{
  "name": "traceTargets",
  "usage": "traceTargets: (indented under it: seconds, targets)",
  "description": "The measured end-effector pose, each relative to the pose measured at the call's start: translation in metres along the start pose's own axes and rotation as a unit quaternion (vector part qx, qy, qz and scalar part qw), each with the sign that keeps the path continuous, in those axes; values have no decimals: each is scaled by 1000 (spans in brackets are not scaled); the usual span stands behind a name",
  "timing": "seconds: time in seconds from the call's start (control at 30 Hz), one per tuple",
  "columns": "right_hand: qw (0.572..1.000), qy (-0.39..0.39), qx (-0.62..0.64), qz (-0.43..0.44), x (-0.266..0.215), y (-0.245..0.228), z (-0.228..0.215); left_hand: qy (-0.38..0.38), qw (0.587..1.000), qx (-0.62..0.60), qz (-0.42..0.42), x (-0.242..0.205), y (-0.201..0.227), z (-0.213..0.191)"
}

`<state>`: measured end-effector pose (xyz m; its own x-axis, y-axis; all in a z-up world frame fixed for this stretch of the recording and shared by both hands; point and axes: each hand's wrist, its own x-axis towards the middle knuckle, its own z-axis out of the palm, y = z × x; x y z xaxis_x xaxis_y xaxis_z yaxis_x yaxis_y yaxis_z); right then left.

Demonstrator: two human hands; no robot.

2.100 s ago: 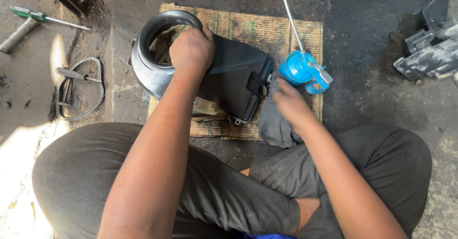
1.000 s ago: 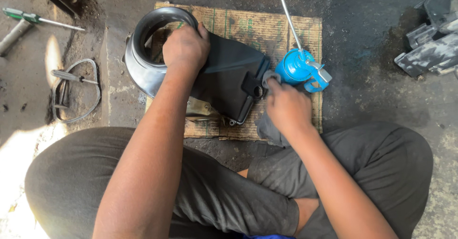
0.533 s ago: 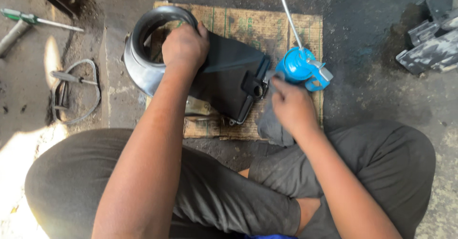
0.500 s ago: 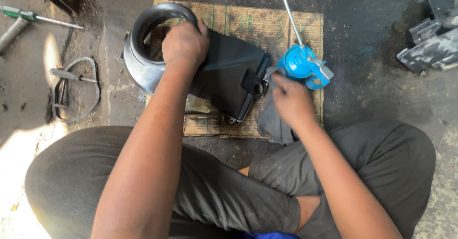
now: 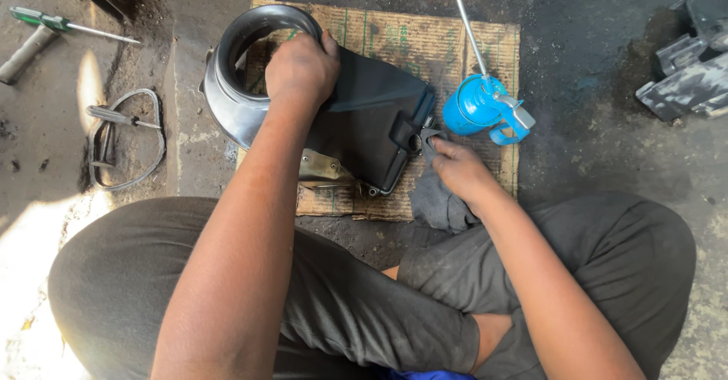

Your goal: The person sits on the floor and cleans a black motorcycle fuel tank using a blue spray bottle and a dark cloth. They spray the tank's exterior and interior surfaces and wipe them down repeatedly, rotating the tank to access different areas.

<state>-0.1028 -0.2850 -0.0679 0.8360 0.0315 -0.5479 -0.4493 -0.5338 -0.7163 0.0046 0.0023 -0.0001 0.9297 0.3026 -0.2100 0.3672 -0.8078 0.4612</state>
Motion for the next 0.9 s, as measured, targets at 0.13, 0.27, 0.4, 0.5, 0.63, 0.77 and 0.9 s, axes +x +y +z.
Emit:
traceTargets:
  seconds: [0.13, 0.27, 0.4, 0.5, 0.63, 0.77, 0.9]
  targets:
    - [998, -26, 8, 50, -3, 2, 3, 1, 1000, 11, -1, -8, 5, 1]
    - [990, -23, 113, 76, -4, -9, -8, 9, 1000, 13, 13, -5, -1, -2]
    - [970, 32, 228, 75, -20, -24, -27, 13, 1000, 9, 13, -1, -2, 0]
    - [948, 45, 309, 61, -20, -39, -36, 1, 1000, 5, 10, -1, -3, 0]
    - [931, 28, 349, 104, -17, -52, -29, 0, 1000, 1, 4, -3, -1, -4]
    - [916, -11, 380, 126, -14, -53, -19, -2, 1000, -1, 2, -5, 1, -5]
    - [962, 5, 262, 70, -4, -46, -4, 10, 1000, 2, 2, -6, 2, -5]
